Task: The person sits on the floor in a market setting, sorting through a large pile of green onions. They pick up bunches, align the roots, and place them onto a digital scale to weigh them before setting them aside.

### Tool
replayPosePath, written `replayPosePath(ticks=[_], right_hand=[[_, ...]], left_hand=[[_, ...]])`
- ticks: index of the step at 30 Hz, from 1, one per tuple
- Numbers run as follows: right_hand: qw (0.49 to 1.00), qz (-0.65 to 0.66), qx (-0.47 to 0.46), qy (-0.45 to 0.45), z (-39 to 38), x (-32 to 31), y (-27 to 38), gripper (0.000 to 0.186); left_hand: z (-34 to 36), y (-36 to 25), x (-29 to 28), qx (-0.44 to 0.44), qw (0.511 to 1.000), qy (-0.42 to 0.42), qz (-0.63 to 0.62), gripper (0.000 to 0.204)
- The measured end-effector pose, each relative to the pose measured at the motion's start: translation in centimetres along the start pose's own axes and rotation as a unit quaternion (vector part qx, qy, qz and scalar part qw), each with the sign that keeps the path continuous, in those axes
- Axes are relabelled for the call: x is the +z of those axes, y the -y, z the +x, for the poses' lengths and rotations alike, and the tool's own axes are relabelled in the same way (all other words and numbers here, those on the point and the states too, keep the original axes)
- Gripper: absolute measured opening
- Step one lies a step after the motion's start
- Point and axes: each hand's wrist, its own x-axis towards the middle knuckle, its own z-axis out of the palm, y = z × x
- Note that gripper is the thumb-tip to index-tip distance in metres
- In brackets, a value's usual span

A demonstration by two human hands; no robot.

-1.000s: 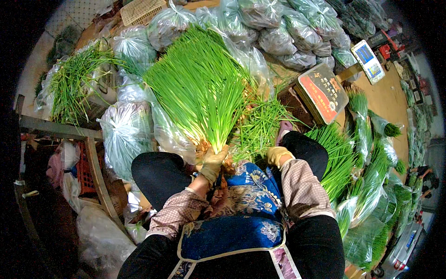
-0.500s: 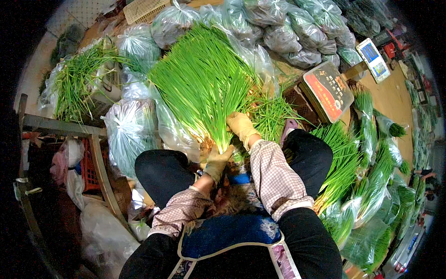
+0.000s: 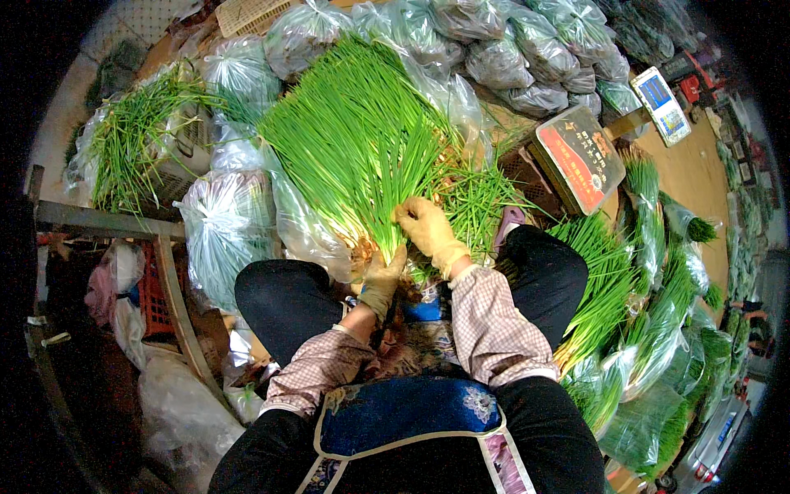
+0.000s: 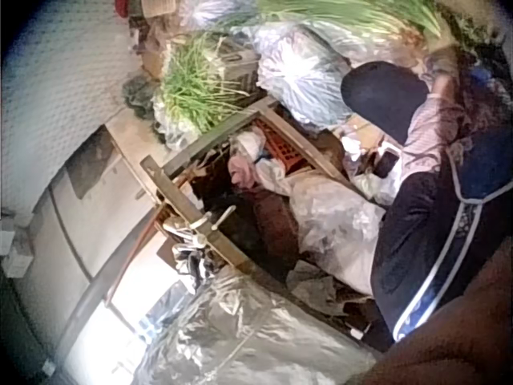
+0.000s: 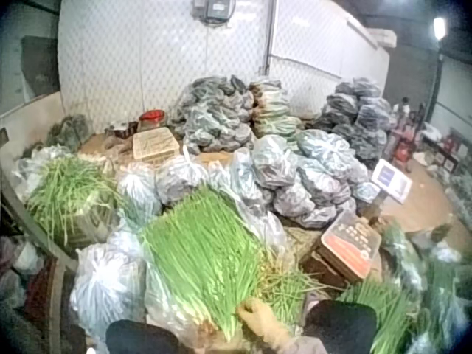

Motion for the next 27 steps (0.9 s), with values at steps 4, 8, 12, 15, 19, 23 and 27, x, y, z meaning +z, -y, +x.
replayPosePath(ticks=[4, 8, 12, 15, 19, 23, 27], right_hand=[[0.989, 0.082, 0.065, 0.106, -3.7, -0.2, 1.3, 0.021], [0.971, 0.199, 0.063, 0.118, -6.9, -1.0, 3.0, 0.019], [0.96, 0.196, 0.198, 0.019, -7.2, -5.4, 0.5, 0.017], [0.957, -0.228, 0.165, 0.067, -6.0, -6.4, -3.1, 0.026], [0.977, -0.101, 0.182, 0.048, -2.3, -2.8, -1.9, 0.033], [0.946, -0.17, 0.224, 0.159, 0.4, 0.6, -2.6, 0.036], [0.948, -0.178, 0.227, 0.138, 0.5, 1.0, -2.8, 0.034]], left_hand=[[1.0, -4.8, -2.5, 0.026, 0.977, 0.059, 0.204, 0.038], [0.6, -4.3, -2.9, 0.083, 0.958, 0.025, 0.274, 0.039], [0.8, -4.1, -2.3, 0.029, 0.993, 0.021, 0.111, 0.04], [1.0, -2.7, -0.6, -0.021, 0.997, -0.025, -0.075, 0.03], [1.1, -3.6, 0.2, -0.108, 0.968, -0.037, -0.222, 0.025], [1.8, -4.8, -1.2, -0.226, 0.902, -0.015, -0.368, 0.026], [1.9, -5.3, -1.4, -0.272, 0.89, 0.028, -0.366, 0.028]])
